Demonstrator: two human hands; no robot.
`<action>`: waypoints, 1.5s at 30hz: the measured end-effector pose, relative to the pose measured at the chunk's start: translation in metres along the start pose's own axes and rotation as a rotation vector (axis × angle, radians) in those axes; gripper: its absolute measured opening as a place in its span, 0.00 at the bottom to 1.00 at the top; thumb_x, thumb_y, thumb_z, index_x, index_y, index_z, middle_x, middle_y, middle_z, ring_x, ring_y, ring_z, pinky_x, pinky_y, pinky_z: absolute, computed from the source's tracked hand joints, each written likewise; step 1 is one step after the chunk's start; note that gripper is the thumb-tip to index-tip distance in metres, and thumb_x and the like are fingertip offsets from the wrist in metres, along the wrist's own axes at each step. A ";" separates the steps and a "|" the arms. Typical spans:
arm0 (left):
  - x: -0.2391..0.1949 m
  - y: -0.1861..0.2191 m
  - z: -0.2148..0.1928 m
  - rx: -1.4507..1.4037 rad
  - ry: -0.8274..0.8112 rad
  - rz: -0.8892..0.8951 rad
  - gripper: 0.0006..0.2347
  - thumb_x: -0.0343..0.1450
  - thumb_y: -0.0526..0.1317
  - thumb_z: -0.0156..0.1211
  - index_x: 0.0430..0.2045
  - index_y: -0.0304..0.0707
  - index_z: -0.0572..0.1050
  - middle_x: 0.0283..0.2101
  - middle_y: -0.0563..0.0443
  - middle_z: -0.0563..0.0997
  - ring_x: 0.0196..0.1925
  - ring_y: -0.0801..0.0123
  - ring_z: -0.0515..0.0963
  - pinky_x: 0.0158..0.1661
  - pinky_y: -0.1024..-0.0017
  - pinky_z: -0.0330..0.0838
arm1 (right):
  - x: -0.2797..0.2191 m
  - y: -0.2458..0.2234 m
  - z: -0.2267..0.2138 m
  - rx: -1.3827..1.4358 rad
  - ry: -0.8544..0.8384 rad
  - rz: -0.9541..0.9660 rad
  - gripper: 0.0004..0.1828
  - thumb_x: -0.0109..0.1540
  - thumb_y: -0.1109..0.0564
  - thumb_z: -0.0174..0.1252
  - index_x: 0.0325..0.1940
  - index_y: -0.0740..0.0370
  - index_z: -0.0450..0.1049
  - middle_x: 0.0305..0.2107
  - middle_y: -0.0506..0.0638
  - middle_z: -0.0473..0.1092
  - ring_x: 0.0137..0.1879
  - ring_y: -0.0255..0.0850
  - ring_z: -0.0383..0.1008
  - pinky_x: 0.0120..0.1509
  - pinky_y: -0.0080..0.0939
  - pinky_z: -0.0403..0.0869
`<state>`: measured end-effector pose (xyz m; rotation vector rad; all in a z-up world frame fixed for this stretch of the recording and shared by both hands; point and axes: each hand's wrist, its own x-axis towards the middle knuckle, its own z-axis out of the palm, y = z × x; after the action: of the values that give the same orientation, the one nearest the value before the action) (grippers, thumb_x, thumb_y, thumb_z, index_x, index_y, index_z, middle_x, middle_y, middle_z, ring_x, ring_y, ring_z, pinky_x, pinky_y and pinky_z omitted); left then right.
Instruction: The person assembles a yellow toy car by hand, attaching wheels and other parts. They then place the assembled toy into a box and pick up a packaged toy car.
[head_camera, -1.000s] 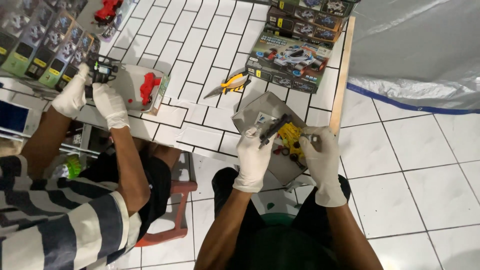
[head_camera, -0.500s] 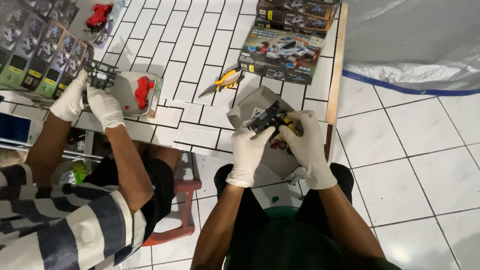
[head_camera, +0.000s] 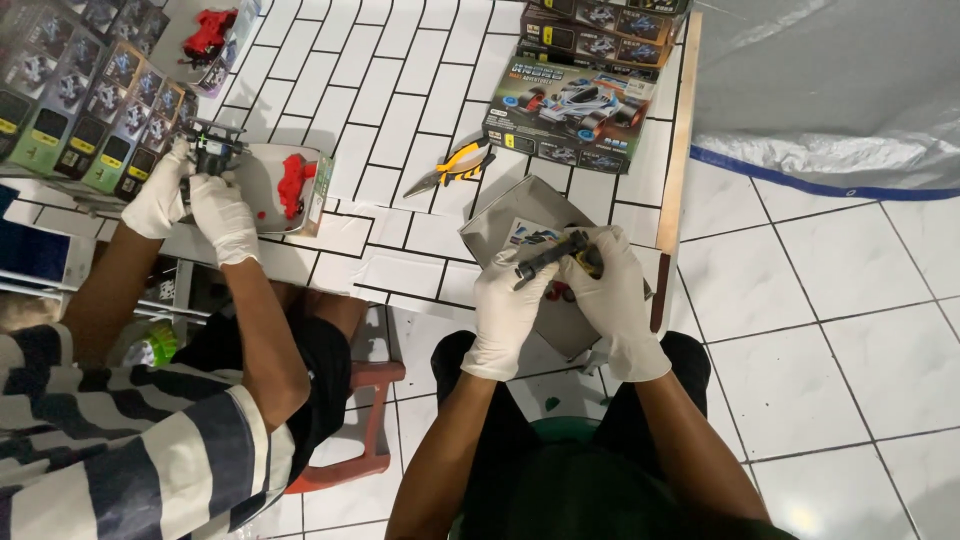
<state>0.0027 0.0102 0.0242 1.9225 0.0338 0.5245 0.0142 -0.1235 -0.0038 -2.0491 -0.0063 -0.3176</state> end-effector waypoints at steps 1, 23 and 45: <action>0.001 0.000 -0.001 -0.030 0.027 0.074 0.05 0.62 0.39 0.75 0.26 0.45 0.83 0.28 0.51 0.85 0.36 0.60 0.86 0.38 0.71 0.79 | 0.000 -0.001 -0.003 0.042 0.017 -0.018 0.14 0.59 0.59 0.68 0.48 0.56 0.76 0.40 0.52 0.71 0.52 0.52 0.76 0.54 0.49 0.75; 0.021 -0.081 0.011 0.186 -0.060 -0.137 0.10 0.63 0.43 0.73 0.36 0.53 0.83 0.28 0.52 0.85 0.38 0.60 0.85 0.40 0.66 0.80 | -0.008 -0.020 -0.040 0.062 -0.040 -0.024 0.14 0.63 0.74 0.58 0.50 0.63 0.72 0.50 0.56 0.71 0.55 0.51 0.76 0.54 0.52 0.76; -0.022 -0.030 -0.014 -0.158 0.037 -0.083 0.07 0.63 0.37 0.74 0.31 0.46 0.81 0.30 0.51 0.82 0.37 0.65 0.84 0.41 0.71 0.78 | -0.014 -0.018 0.013 -0.073 -0.121 -0.192 0.23 0.55 0.63 0.71 0.53 0.48 0.79 0.32 0.46 0.70 0.34 0.39 0.74 0.38 0.40 0.77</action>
<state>-0.0154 0.0287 -0.0053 1.7499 0.0930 0.4918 0.0009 -0.1019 0.0024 -2.1418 -0.2707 -0.3165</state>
